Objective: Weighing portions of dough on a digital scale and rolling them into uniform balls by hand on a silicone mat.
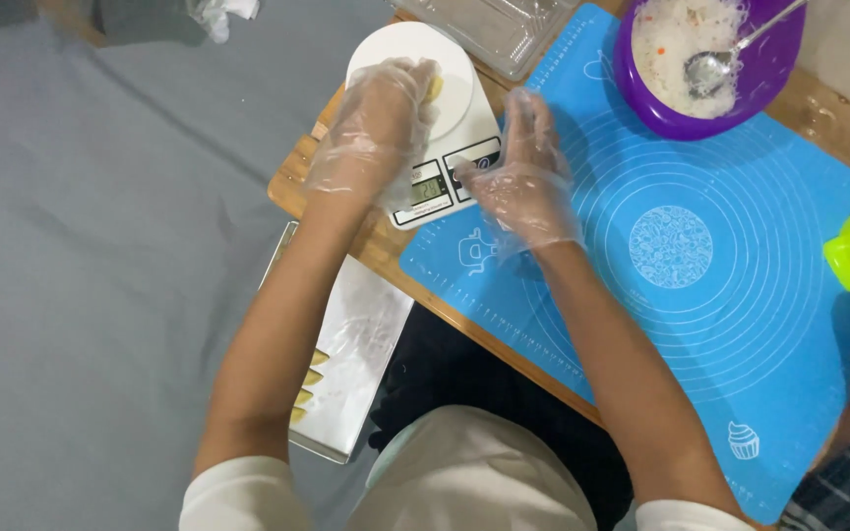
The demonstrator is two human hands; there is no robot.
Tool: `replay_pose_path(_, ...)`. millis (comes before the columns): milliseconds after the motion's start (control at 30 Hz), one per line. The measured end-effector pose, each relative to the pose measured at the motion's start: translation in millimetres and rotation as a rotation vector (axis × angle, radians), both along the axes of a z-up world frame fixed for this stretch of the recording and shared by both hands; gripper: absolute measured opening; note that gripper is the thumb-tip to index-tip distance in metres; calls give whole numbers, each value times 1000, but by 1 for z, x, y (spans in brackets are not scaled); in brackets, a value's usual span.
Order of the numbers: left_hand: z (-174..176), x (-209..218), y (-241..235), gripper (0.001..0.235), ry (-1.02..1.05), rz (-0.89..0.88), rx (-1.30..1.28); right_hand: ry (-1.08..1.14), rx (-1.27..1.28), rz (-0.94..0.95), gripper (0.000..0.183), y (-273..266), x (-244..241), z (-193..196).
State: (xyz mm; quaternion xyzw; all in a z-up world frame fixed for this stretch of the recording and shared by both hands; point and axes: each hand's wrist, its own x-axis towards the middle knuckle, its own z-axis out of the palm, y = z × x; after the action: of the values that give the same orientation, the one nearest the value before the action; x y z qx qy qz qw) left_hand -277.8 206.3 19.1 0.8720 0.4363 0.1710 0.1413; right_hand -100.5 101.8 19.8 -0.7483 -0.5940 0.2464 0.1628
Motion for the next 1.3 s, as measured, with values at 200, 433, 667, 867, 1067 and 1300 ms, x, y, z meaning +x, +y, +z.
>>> replay_pose_path(200, -19, 2, 13, 12, 345, 6, 390, 67, 166, 29, 86, -2, 9, -7)
replay_pose_path(433, 29, 11, -22, 16, -289, 105, -248, 437, 317, 76, 67, -53, 49, 28)
replay_pose_path(667, 50, 121, -95, 20, -655, -343, -479, 518, 757, 44, 67, -116, 113, 19)
replay_pose_path(867, 31, 231, -108, 37, -652, -339, -1011, 600, 757, -449, 23, -142, 177, 19)
replay_pose_path(1067, 2, 285, -116, 52, -738, -598, -1131, 1135, 792, -687, 35, -147, 229, -23)
replay_pose_path(1300, -27, 293, -114, 58, -771, -725, -1063, 1356, 689, -779, 27, -151, 232, -39)
